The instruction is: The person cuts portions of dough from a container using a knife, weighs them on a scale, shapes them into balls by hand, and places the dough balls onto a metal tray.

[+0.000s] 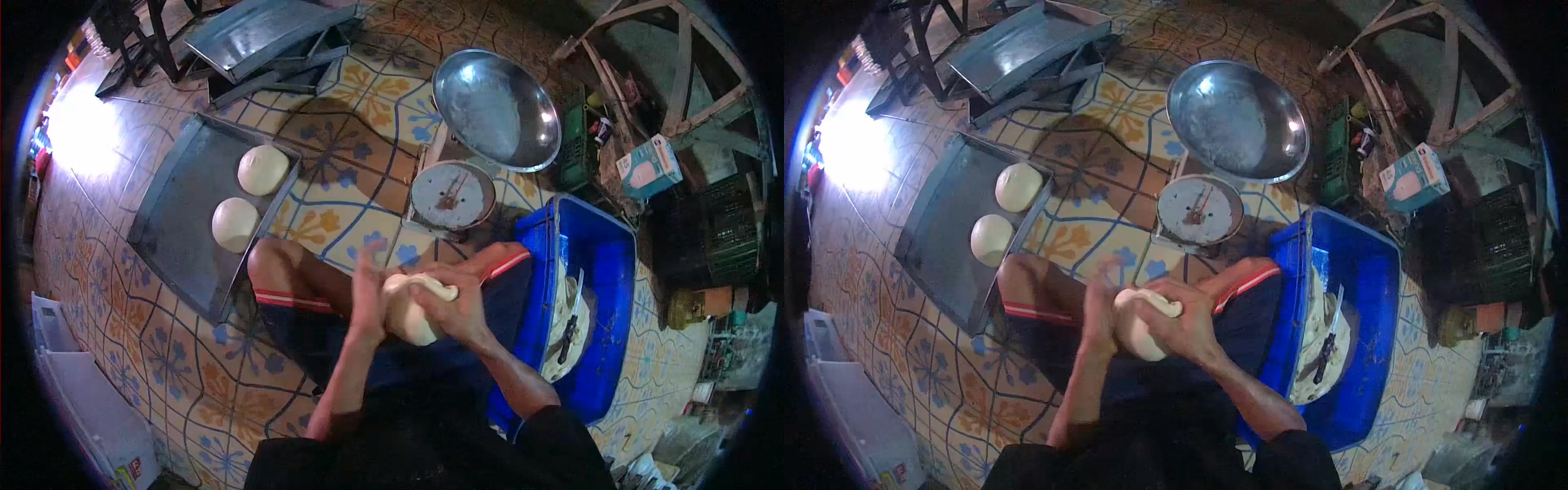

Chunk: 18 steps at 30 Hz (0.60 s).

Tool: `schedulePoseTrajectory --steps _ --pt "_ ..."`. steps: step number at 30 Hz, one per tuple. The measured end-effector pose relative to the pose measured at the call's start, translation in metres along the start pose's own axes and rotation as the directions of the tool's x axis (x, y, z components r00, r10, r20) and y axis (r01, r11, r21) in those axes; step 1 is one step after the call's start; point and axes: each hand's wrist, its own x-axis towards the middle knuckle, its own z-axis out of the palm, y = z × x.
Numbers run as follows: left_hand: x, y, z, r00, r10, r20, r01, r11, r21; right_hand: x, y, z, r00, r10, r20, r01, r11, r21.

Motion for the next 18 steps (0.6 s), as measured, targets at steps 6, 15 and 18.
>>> schedulePoseTrajectory --steps 6,15,18 --pt "-0.015 0.056 -0.018 0.706 -0.167 0.689 -0.033 0.963 0.267 0.012 -0.03 0.004 0.954 -0.094 0.284 0.075 0.994 0.074" --pt "-0.049 0.097 0.014 0.389 0.729 0.563 -0.673 -0.193 0.715 0.039 -0.098 0.087 0.89 -0.45 0.068 0.416 0.865 0.282" --pt "-0.065 0.132 0.01 0.266 0.875 0.405 -0.622 -0.165 0.765 0.049 -0.084 0.094 0.82 -0.514 -0.253 0.573 0.73 0.373"
